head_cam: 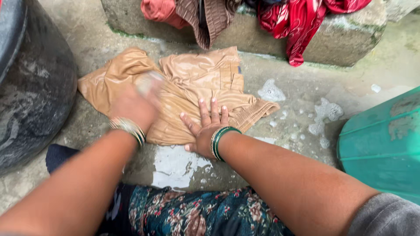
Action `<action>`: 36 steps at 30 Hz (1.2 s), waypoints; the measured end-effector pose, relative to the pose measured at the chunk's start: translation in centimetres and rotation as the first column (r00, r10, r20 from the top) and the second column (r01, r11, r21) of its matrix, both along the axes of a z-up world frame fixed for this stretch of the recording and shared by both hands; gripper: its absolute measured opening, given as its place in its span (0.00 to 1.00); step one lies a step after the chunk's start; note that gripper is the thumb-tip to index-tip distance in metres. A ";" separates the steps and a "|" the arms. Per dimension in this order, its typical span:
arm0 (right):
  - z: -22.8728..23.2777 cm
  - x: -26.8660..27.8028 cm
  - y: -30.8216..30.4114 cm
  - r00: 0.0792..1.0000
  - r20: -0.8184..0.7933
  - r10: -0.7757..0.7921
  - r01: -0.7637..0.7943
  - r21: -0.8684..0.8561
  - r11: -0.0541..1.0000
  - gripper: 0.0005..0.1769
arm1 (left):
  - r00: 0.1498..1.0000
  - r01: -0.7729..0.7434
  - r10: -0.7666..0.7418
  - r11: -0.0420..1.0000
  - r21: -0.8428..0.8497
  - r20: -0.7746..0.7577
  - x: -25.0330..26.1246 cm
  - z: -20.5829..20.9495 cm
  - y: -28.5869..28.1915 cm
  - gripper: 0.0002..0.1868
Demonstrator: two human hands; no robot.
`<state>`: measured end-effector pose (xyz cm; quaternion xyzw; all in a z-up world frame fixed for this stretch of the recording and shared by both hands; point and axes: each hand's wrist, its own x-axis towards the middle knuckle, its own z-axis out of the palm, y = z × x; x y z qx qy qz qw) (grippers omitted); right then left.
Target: The person washes clothing by hand outdoors using a brush and soapy water. They scrub a dark garment and a light brown garment against a concrete surface before rinsing them in a bucket.
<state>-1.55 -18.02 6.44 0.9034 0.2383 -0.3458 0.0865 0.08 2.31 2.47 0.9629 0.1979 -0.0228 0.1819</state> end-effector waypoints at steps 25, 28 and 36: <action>0.5 0.3 0.5 0.990 -0.106 0.096 -0.113 -0.168 0.979 0.42 | 0.907 0.412 -0.419 0.903 -0.123 -0.044 -2.4 -1.5 -3.6 0.30; 0.4 -0.1 0.3 1.000 -0.014 0.021 -0.021 -0.043 0.999 0.52 | 0.984 0.171 -0.170 0.985 0.006 -0.054 3.2 0.8 2.2 0.30; 0.6 0.4 0.5 0.999 -0.034 0.004 -0.005 -0.012 1.000 0.53 | 0.993 0.105 -0.111 0.988 -0.117 -0.044 3.6 -1.5 -4.7 0.35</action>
